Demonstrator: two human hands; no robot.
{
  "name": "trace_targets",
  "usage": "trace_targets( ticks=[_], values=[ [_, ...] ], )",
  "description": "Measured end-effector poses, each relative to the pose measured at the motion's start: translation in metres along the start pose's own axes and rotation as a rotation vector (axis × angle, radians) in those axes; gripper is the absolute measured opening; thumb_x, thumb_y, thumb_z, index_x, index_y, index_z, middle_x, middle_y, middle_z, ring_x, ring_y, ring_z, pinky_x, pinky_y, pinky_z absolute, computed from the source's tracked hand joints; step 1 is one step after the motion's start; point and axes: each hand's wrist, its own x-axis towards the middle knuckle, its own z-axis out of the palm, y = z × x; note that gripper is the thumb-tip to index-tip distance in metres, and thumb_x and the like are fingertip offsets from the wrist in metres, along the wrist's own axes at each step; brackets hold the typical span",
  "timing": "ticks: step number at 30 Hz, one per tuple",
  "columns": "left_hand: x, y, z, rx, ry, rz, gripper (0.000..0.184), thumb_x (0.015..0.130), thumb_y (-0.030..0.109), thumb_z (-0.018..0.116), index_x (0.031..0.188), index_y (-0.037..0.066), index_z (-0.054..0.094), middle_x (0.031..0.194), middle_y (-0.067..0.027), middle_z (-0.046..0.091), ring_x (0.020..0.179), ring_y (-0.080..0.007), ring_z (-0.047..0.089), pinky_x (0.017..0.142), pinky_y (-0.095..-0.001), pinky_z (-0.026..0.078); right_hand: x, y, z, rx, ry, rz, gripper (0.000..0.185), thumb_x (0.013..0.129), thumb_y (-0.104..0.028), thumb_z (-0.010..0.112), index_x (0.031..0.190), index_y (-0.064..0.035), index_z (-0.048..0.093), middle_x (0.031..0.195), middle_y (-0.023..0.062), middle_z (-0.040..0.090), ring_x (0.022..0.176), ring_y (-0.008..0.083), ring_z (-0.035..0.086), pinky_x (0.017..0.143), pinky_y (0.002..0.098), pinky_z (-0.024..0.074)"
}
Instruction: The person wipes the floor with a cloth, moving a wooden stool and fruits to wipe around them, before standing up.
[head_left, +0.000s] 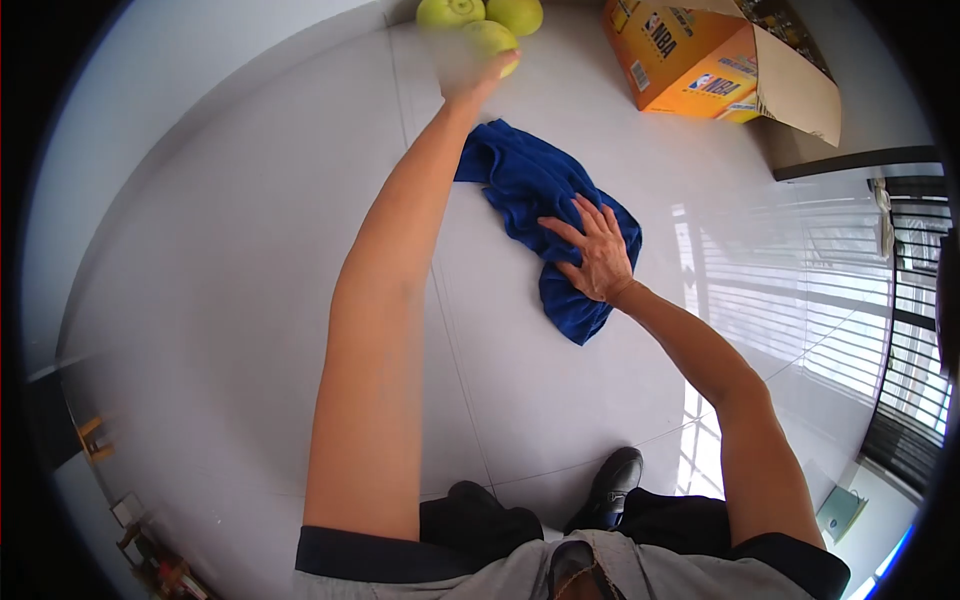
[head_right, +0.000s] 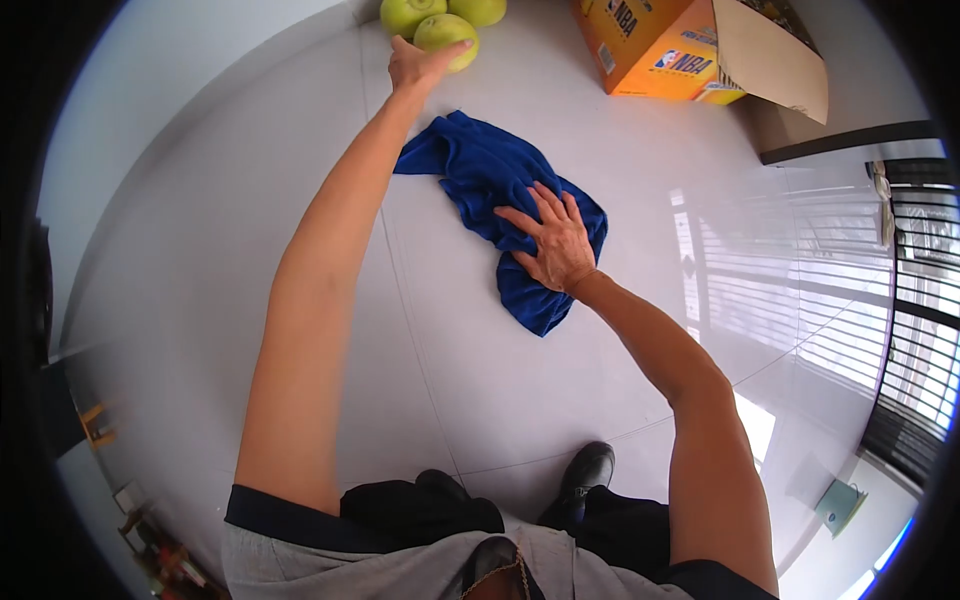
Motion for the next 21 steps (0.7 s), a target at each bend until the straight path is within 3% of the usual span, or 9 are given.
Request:
trace_targets(
  ticks=[3, 7, 9, 11, 12, 14, 17, 20, 21],
  values=[
    [0.038, -0.012, 0.057, 0.182, 0.268, -0.291, 0.105, 0.044, 0.051, 0.075, 0.118, -0.005, 0.026, 0.109, -0.0229, 0.045, 0.099, -0.0307, 0.048, 0.087, -0.0343, 0.042, -0.002, 0.008, 0.004, 0.010, 0.019, 0.013, 0.056, 0.069, -0.030, 0.064, 0.120, -0.0309, 0.040, 0.127, 0.0118, 0.036, 0.124, 0.0272, 0.026, 0.103, 0.0448, 0.0182],
    [0.043, -0.026, 0.044, 0.126, 0.194, -0.269, 0.090, 0.051, 0.047, 0.074, 0.115, -0.002, 0.033, 0.108, -0.0212, 0.046, 0.094, -0.0319, 0.049, 0.081, -0.0389, 0.044, 0.000, 0.013, 0.007, 0.058, 0.039, -0.027, 0.055, 0.070, -0.032, 0.064, 0.120, -0.0312, 0.041, 0.127, 0.0112, 0.036, 0.124, 0.0268, 0.026, 0.103, 0.0450, 0.0182],
    [0.023, -0.029, 0.021, -0.835, -0.225, -0.325, 0.074, 0.064, 0.050, 0.063, 0.113, -0.001, 0.040, 0.105, -0.0201, 0.049, 0.090, -0.0332, 0.052, 0.074, -0.0388, 0.045, -0.001, 0.013, 0.007, 0.076, 0.043, -0.035, 0.056, 0.069, -0.032, 0.065, 0.119, -0.0305, 0.042, 0.126, 0.0116, 0.036, 0.124, 0.0266, 0.026, 0.103, 0.0453, 0.0183],
    [-0.024, -0.017, -0.002, -1.207, -0.384, -0.273, 0.067, 0.075, 0.055, 0.044, 0.114, 0.001, 0.041, 0.102, -0.0208, 0.052, 0.085, -0.0321, 0.054, 0.065, -0.0367, 0.046, -0.001, 0.014, 0.006, 0.068, 0.055, -0.034, 0.056, 0.068, -0.031, 0.066, 0.119, -0.0300, 0.042, 0.126, 0.0117, 0.036, 0.123, 0.0264, 0.027, 0.103, 0.0453, 0.0186],
    [-0.041, -0.013, -0.011, -1.198, -0.370, -0.272, 0.067, 0.075, 0.055, 0.044, 0.114, 0.001, 0.041, 0.102, -0.0208, 0.052, 0.085, -0.0321, 0.054, 0.065, -0.0367, 0.046, -0.001, 0.012, 0.007, 0.053, 0.051, -0.038, 0.057, 0.068, -0.030, 0.066, 0.119, -0.0296, 0.042, 0.126, 0.0117, 0.037, 0.123, 0.0263, 0.027, 0.102, 0.0453, 0.0189],
    [-0.070, -0.006, -0.023, -1.193, -0.485, -0.294, 0.074, 0.075, 0.063, 0.031, 0.119, 0.003, 0.039, 0.104, -0.0228, 0.051, 0.084, -0.0320, 0.055, 0.060, -0.0358, 0.047, -0.002, 0.009, 0.007, 0.055, 0.051, -0.049, 0.057, 0.068, -0.029, 0.066, 0.119, -0.0294, 0.042, 0.126, 0.0117, 0.037, 0.123, 0.0262, 0.027, 0.102, 0.0453, 0.0192],
    [-0.096, -0.001, -0.032, -1.277, -0.575, -0.402, 0.076, 0.075, 0.064, 0.030, 0.120, 0.003, 0.038, 0.107, -0.0243, 0.049, 0.085, -0.0333, 0.055, 0.058, -0.0375, 0.047, -0.002, 0.009, 0.003, 0.036, 0.063, -0.037, 0.056, 0.068, -0.028, 0.066, 0.119, -0.0289, 0.042, 0.126, 0.0118, 0.037, 0.123, 0.0258, 0.027, 0.102, 0.0450, 0.0195],
    [-0.136, 0.016, -0.050, -1.342, -0.740, -0.337, 0.079, 0.074, 0.066, 0.031, 0.120, 0.002, 0.038, 0.108, -0.0257, 0.048, 0.088, -0.0364, 0.054, 0.059, -0.0386, 0.048, -0.004, 0.009, 0.002, 0.055, 0.061, -0.037, 0.056, 0.068, -0.028, 0.066, 0.119, -0.0276, 0.043, 0.126, 0.0120, 0.036, 0.123, 0.0258, 0.027, 0.102, 0.0446, 0.0192],
    [-0.152, 0.026, -0.059, -1.352, -0.742, -0.331, 0.075, 0.073, 0.059, 0.044, 0.122, 0.002, 0.036, 0.110, -0.0198, 0.049, 0.093, -0.0311, 0.053, 0.069, -0.0373, 0.046, -0.002, 0.015, 0.012, 0.054, 0.090, -0.051, 0.055, 0.069, -0.029, 0.065, 0.119, -0.0268, 0.043, 0.126, 0.0122, 0.036, 0.123, 0.0258, 0.026, 0.102, 0.0446, 0.0189]
  ],
)
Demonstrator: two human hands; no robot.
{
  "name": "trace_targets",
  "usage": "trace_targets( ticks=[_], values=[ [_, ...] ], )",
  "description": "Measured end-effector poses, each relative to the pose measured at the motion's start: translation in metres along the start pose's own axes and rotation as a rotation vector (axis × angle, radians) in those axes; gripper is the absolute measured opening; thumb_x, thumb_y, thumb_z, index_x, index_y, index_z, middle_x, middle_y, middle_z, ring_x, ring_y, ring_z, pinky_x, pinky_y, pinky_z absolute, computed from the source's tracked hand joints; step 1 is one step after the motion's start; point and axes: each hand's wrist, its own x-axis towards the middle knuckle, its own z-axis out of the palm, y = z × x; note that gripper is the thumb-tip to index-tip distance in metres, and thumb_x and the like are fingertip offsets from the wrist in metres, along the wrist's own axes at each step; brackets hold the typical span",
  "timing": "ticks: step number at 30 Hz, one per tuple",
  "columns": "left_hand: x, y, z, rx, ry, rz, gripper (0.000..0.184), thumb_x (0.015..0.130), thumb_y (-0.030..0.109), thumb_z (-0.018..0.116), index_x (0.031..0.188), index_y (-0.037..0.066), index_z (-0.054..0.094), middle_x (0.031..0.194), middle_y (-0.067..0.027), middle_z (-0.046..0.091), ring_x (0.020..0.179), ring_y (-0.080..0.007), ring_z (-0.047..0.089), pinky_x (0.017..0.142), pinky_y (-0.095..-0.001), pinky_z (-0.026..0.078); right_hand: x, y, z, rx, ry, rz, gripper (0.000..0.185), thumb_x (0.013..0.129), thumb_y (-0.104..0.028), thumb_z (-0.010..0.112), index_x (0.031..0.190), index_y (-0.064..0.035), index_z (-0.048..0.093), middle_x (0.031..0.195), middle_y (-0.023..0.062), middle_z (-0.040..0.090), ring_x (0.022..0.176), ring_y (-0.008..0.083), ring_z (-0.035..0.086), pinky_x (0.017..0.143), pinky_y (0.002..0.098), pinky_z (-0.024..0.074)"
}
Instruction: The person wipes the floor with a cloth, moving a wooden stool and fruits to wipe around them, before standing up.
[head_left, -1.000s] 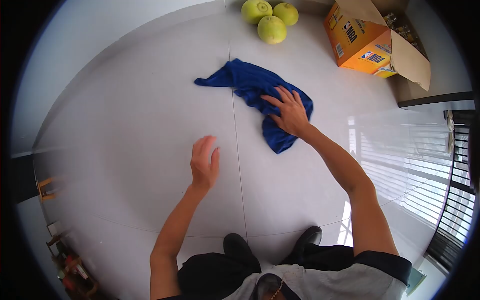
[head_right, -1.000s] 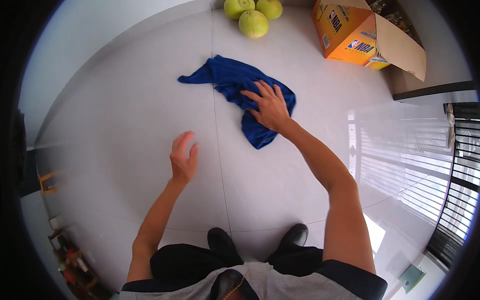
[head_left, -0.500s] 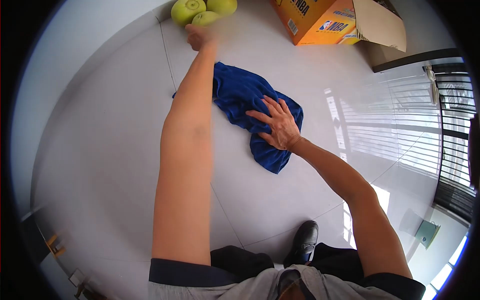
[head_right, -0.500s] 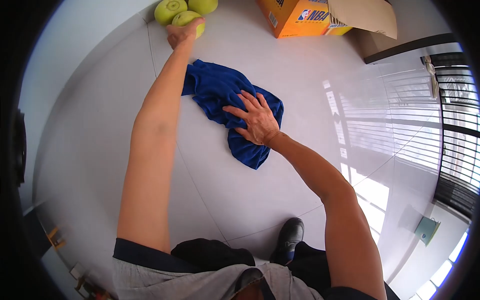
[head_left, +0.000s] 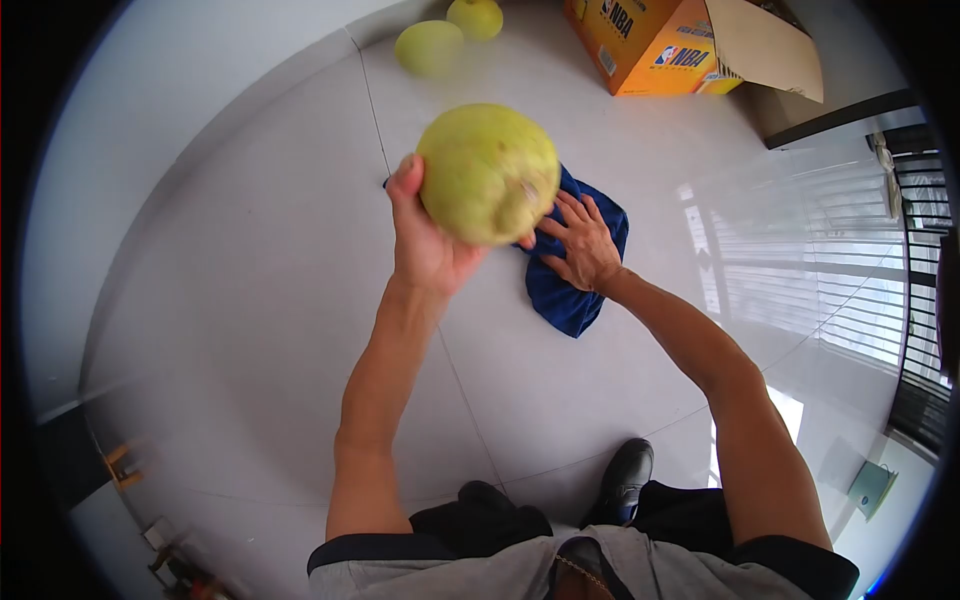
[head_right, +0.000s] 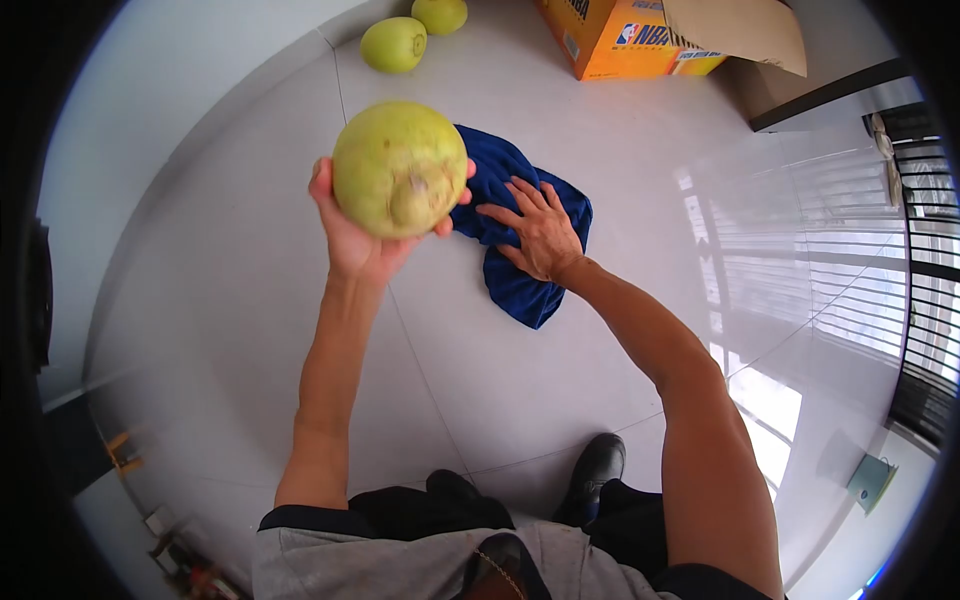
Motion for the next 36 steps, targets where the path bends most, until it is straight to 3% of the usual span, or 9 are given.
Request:
trace_targets(
  ticks=[4, 5, 6, 15, 17, 23, 30, 33, 36],
  values=[
    [-0.089, 0.008, 0.055, 0.387, -0.078, -0.218, 0.088, 0.066, 0.026, 0.072, 0.131, 0.002, 0.018, 0.120, -0.0088, 0.043, 0.112, -0.0192, 0.040, 0.088, -0.0329, 0.037, 0.001, 0.002, 0.012, -0.021, 0.116, 0.001, 0.051, 0.071, -0.031, 0.061, 0.119, -0.0265, 0.043, 0.127, 0.0132, 0.037, 0.123, 0.0259, 0.027, 0.102, 0.0440, 0.0189],
    [-0.090, -0.018, 0.074, 0.509, -0.156, 0.277, 0.076, 0.073, 0.030, 0.066, 0.131, 0.004, 0.024, 0.121, -0.0079, 0.043, 0.110, -0.0187, 0.040, 0.086, -0.0329, 0.037, 0.001, 0.008, 0.028, -0.052, 0.149, 0.002, 0.051, 0.071, -0.031, 0.062, 0.119, -0.0271, 0.044, 0.126, 0.0133, 0.037, 0.123, 0.0259, 0.028, 0.102, 0.0439, 0.0192],
    [-0.103, -0.026, 0.066, 0.508, -0.154, 0.273, 0.076, 0.073, 0.030, 0.066, 0.131, 0.004, 0.024, 0.121, -0.0079, 0.043, 0.110, -0.0187, 0.040, 0.086, -0.0329, 0.037, -0.001, 0.000, 0.002, 0.020, 0.047, -0.010, 0.052, 0.070, -0.030, 0.063, 0.118, -0.0281, 0.044, 0.125, 0.0130, 0.038, 0.122, 0.0256, 0.028, 0.102, 0.0438, 0.0198],
    [-0.092, -0.048, -0.005, 0.639, 0.716, -0.504, 0.055, 0.082, 0.029, 0.055, 0.126, 0.005, 0.034, 0.118, -0.0095, 0.045, 0.101, -0.0206, 0.047, 0.079, -0.0321, 0.041, -0.002, 0.000, 0.002, 0.039, 0.073, 0.013, 0.052, 0.069, -0.028, 0.064, 0.117, -0.0279, 0.045, 0.124, 0.0121, 0.039, 0.123, 0.0251, 0.028, 0.102, 0.0435, 0.0201],
    [-0.033, -0.018, 0.038, -0.179, 0.154, 0.212, 0.043, 0.086, 0.037, 0.039, 0.112, 0.004, 0.045, 0.104, -0.0144, 0.054, 0.077, -0.0265, 0.058, 0.058, -0.0326, 0.049, -0.002, -0.002, -0.003, 0.050, 0.117, 0.024, 0.052, 0.069, -0.028, 0.064, 0.117, -0.0278, 0.045, 0.124, 0.0120, 0.039, 0.123, 0.0250, 0.028, 0.102, 0.0435, 0.0202],
    [0.037, -0.015, -0.015, 0.098, 0.154, -0.046, 0.077, 0.075, 0.065, 0.030, 0.118, 0.001, 0.039, 0.111, -0.0275, 0.045, 0.081, -0.0323, 0.056, 0.058, -0.0331, 0.052, -0.001, -0.002, -0.006, 0.038, 0.010, -0.004, 0.060, 0.066, -0.027, 0.067, 0.120, -0.0272, 0.042, 0.126, 0.0121, 0.036, 0.123, 0.0265, 0.027, 0.101, 0.0455, 0.0204],
    [0.070, -0.026, -0.037, -0.011, 0.105, -0.048, 0.070, 0.076, 0.060, 0.036, 0.117, 0.002, 0.040, 0.105, -0.0261, 0.049, 0.083, -0.0304, 0.056, 0.061, -0.0310, 0.051, -0.001, 0.000, -0.006, 0.026, 0.001, 0.000, 0.051, 0.070, -0.031, 0.063, 0.118, -0.0281, 0.044, 0.125, 0.0108, 0.038, 0.123, 0.0250, 0.028, 0.101, 0.0447, 0.0213],
    [0.101, -0.017, -0.051, 0.414, 0.205, 0.182, 0.044, 0.073, 0.032, 0.058, 0.105, 0.003, 0.047, 0.098, -0.0135, 0.054, 0.087, -0.0250, 0.055, 0.069, -0.0348, 0.049, -0.002, 0.001, -0.002, 0.031, 0.024, 0.001, 0.051, 0.070, -0.032, 0.063, 0.118, -0.0280, 0.044, 0.126, 0.0106, 0.038, 0.123, 0.0251, 0.027, 0.101, 0.0446, 0.0214],
    [0.146, -0.009, -0.054, 0.942, 0.373, 0.397, 0.065, 0.063, 0.033, 0.069, 0.110, -0.002, 0.041, 0.102, -0.0178, 0.052, 0.095, -0.0271, 0.052, 0.077, -0.0379, 0.046, -0.002, 0.001, -0.004, 0.058, 0.019, 0.003, 0.052, 0.070, -0.032, 0.063, 0.118, -0.0279, 0.044, 0.126, 0.0107, 0.038, 0.123, 0.0254, 0.028, 0.101, 0.0449, 0.0206]
  ],
)
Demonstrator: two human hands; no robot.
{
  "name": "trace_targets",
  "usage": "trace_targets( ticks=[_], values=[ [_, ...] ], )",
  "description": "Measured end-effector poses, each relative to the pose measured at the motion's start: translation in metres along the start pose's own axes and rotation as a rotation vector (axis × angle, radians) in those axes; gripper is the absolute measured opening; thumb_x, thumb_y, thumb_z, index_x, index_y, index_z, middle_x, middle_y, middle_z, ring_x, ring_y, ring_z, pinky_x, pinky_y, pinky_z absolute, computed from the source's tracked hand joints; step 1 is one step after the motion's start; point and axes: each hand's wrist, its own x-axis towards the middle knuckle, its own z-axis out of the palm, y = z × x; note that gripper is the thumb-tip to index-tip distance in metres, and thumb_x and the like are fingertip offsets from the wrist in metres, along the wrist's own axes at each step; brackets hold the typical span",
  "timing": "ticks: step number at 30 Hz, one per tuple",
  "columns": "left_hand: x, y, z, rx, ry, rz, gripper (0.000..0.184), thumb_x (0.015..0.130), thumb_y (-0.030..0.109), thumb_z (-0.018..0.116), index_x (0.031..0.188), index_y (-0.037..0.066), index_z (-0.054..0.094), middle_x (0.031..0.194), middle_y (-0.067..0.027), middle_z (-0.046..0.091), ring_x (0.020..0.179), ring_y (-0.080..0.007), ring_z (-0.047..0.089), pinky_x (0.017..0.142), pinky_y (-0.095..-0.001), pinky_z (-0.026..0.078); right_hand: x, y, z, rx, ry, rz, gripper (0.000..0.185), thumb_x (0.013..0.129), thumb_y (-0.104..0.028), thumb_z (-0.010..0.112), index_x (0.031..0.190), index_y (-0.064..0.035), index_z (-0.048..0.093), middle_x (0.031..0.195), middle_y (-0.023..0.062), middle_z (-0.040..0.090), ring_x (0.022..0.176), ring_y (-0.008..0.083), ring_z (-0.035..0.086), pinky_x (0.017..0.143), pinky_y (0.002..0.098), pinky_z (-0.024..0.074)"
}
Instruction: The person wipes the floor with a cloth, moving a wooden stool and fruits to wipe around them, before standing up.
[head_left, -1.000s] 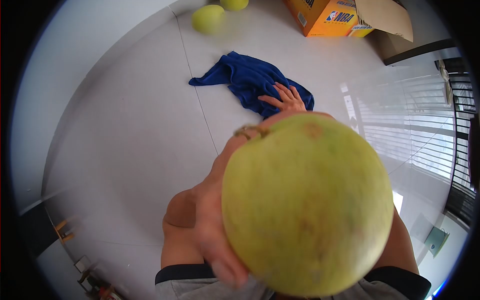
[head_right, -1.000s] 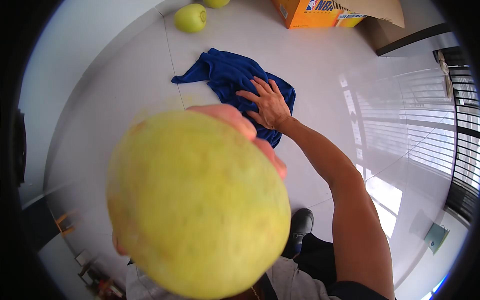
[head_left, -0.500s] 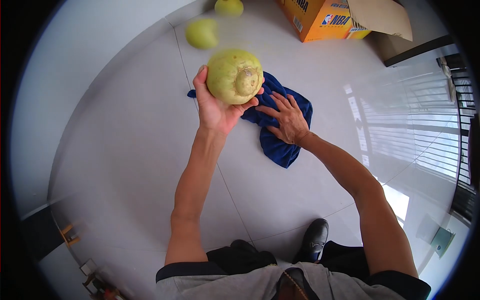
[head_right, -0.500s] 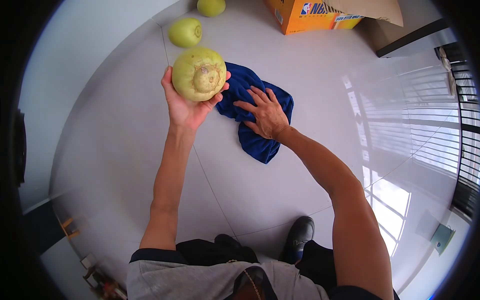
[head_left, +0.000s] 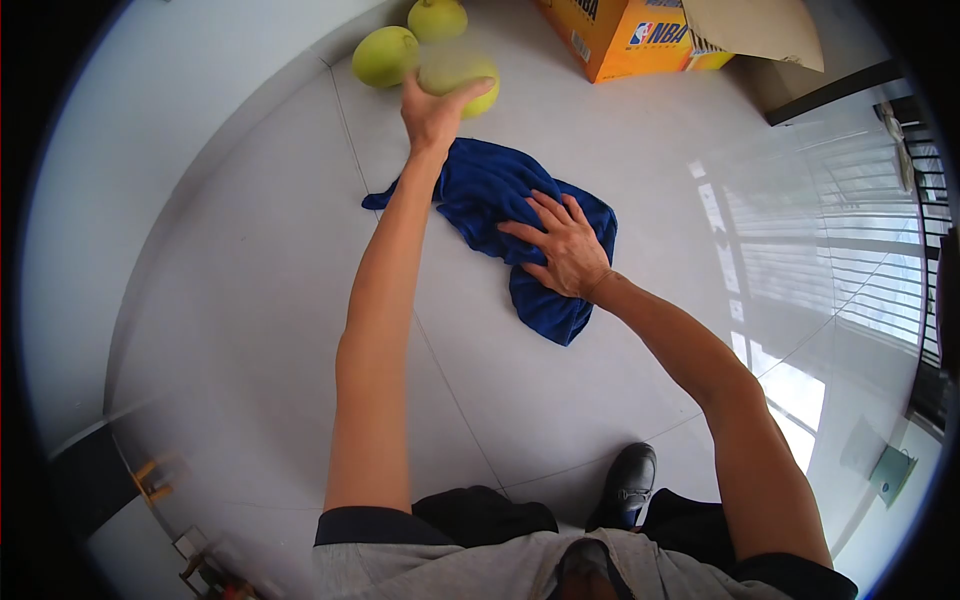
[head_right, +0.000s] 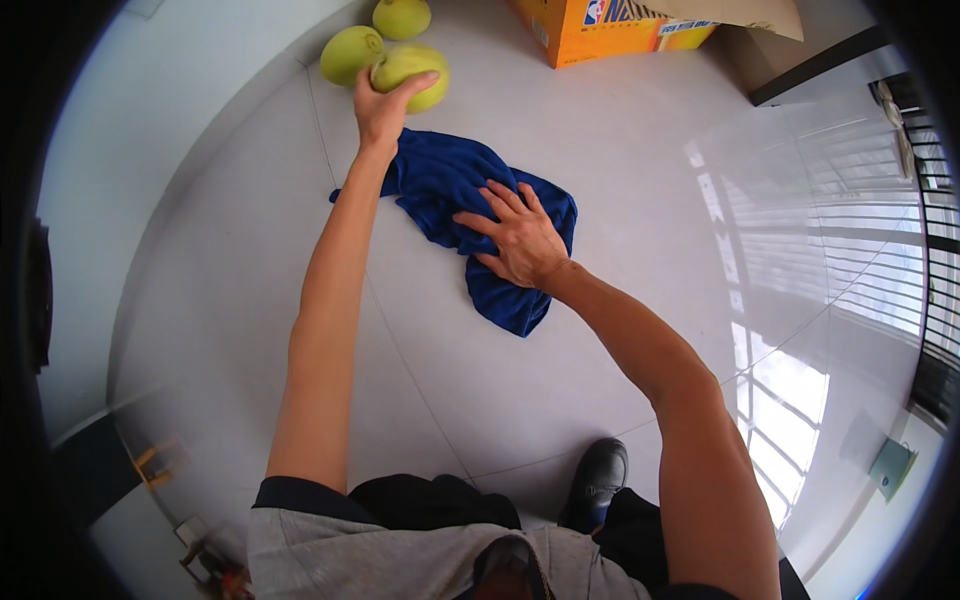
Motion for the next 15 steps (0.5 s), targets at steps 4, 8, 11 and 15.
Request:
trace_targets(
  ticks=[4, 8, 11, 15],
  values=[
    [0.030, 0.000, 0.012, 0.511, 0.188, 0.093, 0.084, 0.048, 0.039, 0.077, 0.108, -0.006, 0.039, 0.102, -0.0180, 0.051, 0.097, -0.0287, 0.051, 0.083, -0.0340, 0.042, 0.002, -0.001, -0.002, -0.002, -0.018, 0.000, 0.052, 0.070, -0.031, 0.064, 0.119, -0.0277, 0.043, 0.127, 0.0108, 0.037, 0.123, 0.0256, 0.028, 0.102, 0.0450, 0.0197],
    [0.050, -0.019, 0.012, 0.651, 0.274, -0.053, 0.096, 0.047, 0.048, 0.077, 0.112, -0.009, 0.033, 0.105, -0.0229, 0.049, 0.100, -0.0312, 0.049, 0.086, -0.0351, 0.040, -0.001, -0.002, 0.001, -0.006, -0.027, 0.018, 0.052, 0.071, -0.031, 0.063, 0.119, -0.0272, 0.043, 0.127, 0.0107, 0.037, 0.123, 0.0254, 0.027, 0.102, 0.0449, 0.0189],
    [0.051, -0.039, -0.007, 0.750, 0.285, -0.144, 0.102, 0.049, 0.055, 0.073, 0.113, -0.010, 0.029, 0.112, -0.0283, 0.044, 0.105, -0.0337, 0.047, 0.089, -0.0370, 0.038, -0.003, -0.001, -0.003, -0.009, -0.007, -0.016, 0.050, 0.073, -0.031, 0.062, 0.119, -0.0259, 0.043, 0.127, 0.0107, 0.037, 0.123, 0.0252, 0.027, 0.103, 0.0438, 0.0184],
    [-0.054, 0.010, -0.056, 0.765, 0.049, 0.134, 0.080, 0.068, 0.032, 0.067, 0.126, -0.004, 0.025, 0.125, -0.0247, 0.035, 0.114, -0.0338, 0.038, 0.095, -0.0367, 0.031, -0.027, 0.020, -0.020, -0.001, -0.115, -0.055, 0.054, 0.070, -0.024, 0.065, 0.119, -0.0267, 0.043, 0.129, 0.0091, 0.035, 0.124, 0.0241, 0.027, 0.104, 0.0430, 0.0172]
  ],
)
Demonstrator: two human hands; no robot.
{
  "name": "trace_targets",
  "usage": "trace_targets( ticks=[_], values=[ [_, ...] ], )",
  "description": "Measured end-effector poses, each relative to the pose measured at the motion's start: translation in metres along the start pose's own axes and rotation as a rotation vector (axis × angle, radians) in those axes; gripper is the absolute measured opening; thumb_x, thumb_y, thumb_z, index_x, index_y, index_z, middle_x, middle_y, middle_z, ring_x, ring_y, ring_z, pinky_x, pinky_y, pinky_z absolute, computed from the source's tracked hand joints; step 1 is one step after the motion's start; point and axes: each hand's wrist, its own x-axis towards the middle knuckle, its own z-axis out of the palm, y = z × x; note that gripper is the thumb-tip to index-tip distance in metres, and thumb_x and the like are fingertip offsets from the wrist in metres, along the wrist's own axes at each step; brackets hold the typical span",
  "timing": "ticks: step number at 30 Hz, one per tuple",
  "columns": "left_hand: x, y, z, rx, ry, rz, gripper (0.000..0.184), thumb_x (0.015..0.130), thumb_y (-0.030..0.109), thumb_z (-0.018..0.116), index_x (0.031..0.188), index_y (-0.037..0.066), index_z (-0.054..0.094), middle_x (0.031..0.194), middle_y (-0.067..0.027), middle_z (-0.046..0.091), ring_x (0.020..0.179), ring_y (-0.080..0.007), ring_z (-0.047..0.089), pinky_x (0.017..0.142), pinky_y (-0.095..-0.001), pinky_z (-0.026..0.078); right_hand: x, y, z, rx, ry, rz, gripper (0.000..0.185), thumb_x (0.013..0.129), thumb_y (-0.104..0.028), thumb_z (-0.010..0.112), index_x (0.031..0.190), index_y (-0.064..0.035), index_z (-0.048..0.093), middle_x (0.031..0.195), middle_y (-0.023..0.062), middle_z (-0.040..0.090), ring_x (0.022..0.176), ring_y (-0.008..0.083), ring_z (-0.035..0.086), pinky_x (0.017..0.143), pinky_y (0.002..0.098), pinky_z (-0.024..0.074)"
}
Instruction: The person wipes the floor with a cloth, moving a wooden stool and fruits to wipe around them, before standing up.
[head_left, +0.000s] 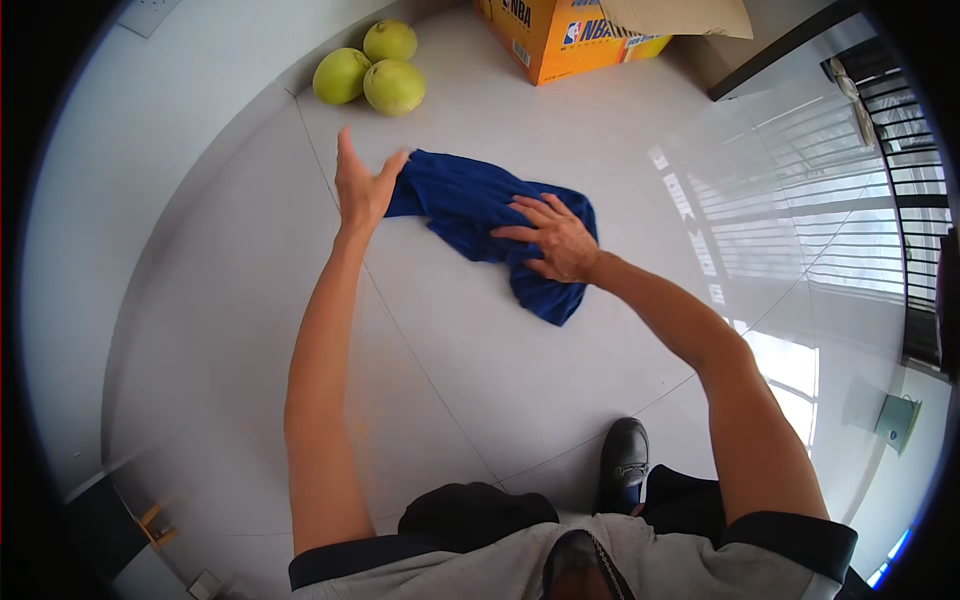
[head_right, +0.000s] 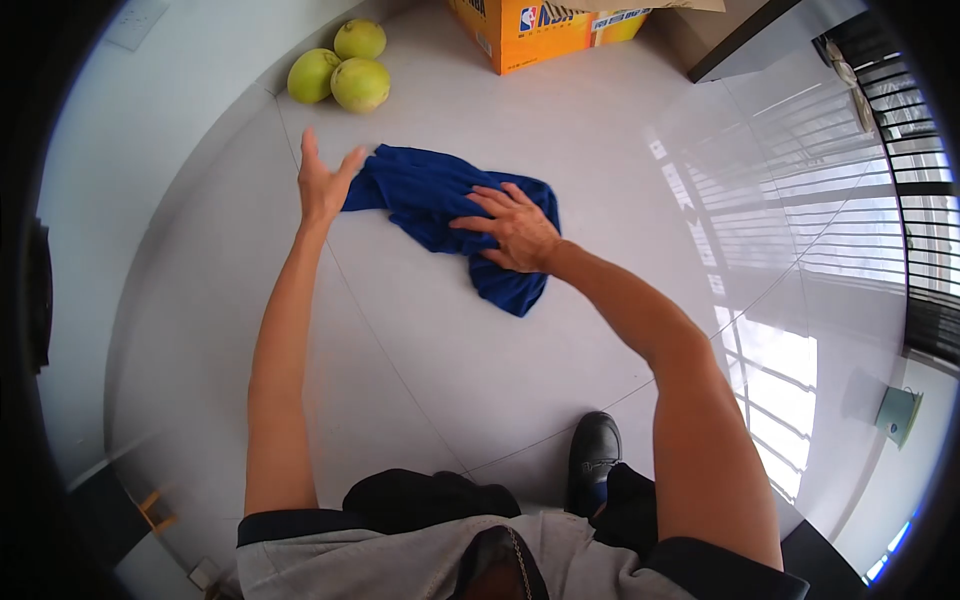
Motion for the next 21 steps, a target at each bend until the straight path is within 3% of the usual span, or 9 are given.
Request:
trace_targets(
  ticks=[2, 4, 5, 6, 8, 9, 14, 16, 21],
  values=[
    [-0.060, -0.026, -0.041, 0.091, -0.124, 0.102, 0.061, 0.070, 0.021, 0.065, 0.119, -0.002, 0.038, 0.121, -0.0209, 0.041, 0.113, -0.0326, 0.039, 0.094, -0.0378, 0.032, -0.033, 0.033, -0.010, -0.047, 0.003, 0.120, 0.054, 0.069, -0.019, 0.065, 0.118, -0.0268, 0.044, 0.129, 0.0094, 0.035, 0.124, 0.0235, 0.027, 0.104, 0.0416, 0.0165],
    [-0.109, -0.049, -0.061, 0.125, -0.233, -0.101, 0.057, 0.069, 0.019, 0.067, 0.116, 0.000, 0.042, 0.121, -0.0184, 0.043, 0.116, -0.0301, 0.038, 0.095, -0.0366, 0.033, -0.061, 0.063, -0.019, -0.059, 0.112, 0.406, 0.053, 0.071, -0.017, 0.063, 0.120, -0.0256, 0.043, 0.130, 0.0124, 0.033, 0.124, 0.0247, 0.026, 0.104, 0.0411, 0.0154],
    [-0.123, -0.052, -0.063, 0.123, -0.238, -0.038, 0.056, 0.069, 0.018, 0.067, 0.115, 0.000, 0.043, 0.121, -0.0186, 0.043, 0.116, -0.0305, 0.037, 0.095, -0.0372, 0.033, -0.068, 0.070, -0.018, -0.089, 0.195, 0.540, 0.052, 0.074, -0.020, 0.059, 0.122, -0.0249, 0.040, 0.130, 0.0134, 0.033, 0.124, 0.0260, 0.026, 0.102, 0.0430, 0.0167],
    [-0.134, -0.047, -0.060, 0.119, -0.241, 0.025, 0.054, 0.069, 0.018, 0.067, 0.114, -0.001, 0.043, 0.121, -0.0188, 0.043, 0.117, -0.0309, 0.036, 0.096, -0.0377, 0.032, -0.071, 0.081, -0.001, -0.084, 0.343, 0.664, 0.053, 0.076, -0.027, 0.056, 0.125, -0.0270, 0.036, 0.131, 0.0152, 0.032, 0.125, 0.0276, 0.023, 0.098, 0.0504, 0.0178],
    [-0.127, -0.022, -0.034, 0.070, -0.270, 0.200, 0.050, 0.071, 0.016, 0.064, 0.114, 0.000, 0.044, 0.123, -0.0192, 0.040, 0.120, -0.0308, 0.032, 0.097, -0.0370, 0.031, -0.054, 0.062, 0.001, -0.071, 0.303, 0.958, 0.058, 0.076, -0.034, 0.055, 0.128, -0.0302, 0.030, 0.132, 0.0176, 0.028, 0.126, 0.0298, 0.020, 0.096, 0.0575, 0.0163],
    [-0.119, -0.011, -0.016, 0.057, -0.260, 0.244, 0.050, 0.072, 0.014, 0.063, 0.114, -0.001, 0.042, 0.124, -0.0196, 0.038, 0.121, -0.0311, 0.029, 0.098, -0.0383, 0.029, -0.051, 0.051, 0.006, -0.038, 0.275, 0.957, 0.062, 0.075, -0.038, 0.056, 0.129, -0.0324, 0.027, 0.134, 0.0202, 0.023, 0.127, 0.0323, 0.015, 0.094, 0.0605, 0.0164],
    [-0.094, -0.015, 0.066, 0.190, -0.204, 0.205, 0.051, 0.078, 0.017, 0.056, 0.118, -0.005, 0.036, 0.130, -0.0207, 0.029, 0.124, -0.0341, 0.023, 0.098, -0.0453, 0.025, -0.070, -0.066, 0.004, -0.076, -0.424, 0.410, 0.079, 0.072, -0.046, 0.057, 0.134, -0.0349, 0.009, 0.135, 0.0285, 0.008, 0.127, 0.0423, 0.001, 0.096, 0.0594, 0.0149],
    [-0.108, -0.022, 0.078, 0.437, -0.063, 0.274, 0.055, 0.082, 0.026, 0.049, 0.123, -0.005, 0.031, 0.134, -0.0206, 0.024, 0.125, -0.0339, 0.019, 0.100, -0.0482, 0.019, -0.087, -0.087, 0.014, -0.084, -0.479, 0.157, 0.077, 0.073, -0.041, 0.060, 0.133, -0.0364, 0.012, 0.137, 0.0213, 0.011, 0.128, 0.0398, 0.002, 0.097, 0.0597, 0.0142],
    [-0.107, -0.027, 0.080, 0.430, -0.054, 0.266, 0.056, 0.084, 0.031, 0.044, 0.126, -0.004, 0.030, 0.134, -0.0189, 0.025, 0.125, -0.0333, 0.020, 0.101, -0.0478, 0.016, -0.085, -0.071, 0.008, -0.157, -0.509, -0.073, 0.070, 0.073, -0.036, 0.062, 0.130, -0.0382, 0.022, 0.139, 0.0095, 0.015, 0.129, 0.0305, 0.011, 0.097, 0.0577, 0.0193]
  ],
)
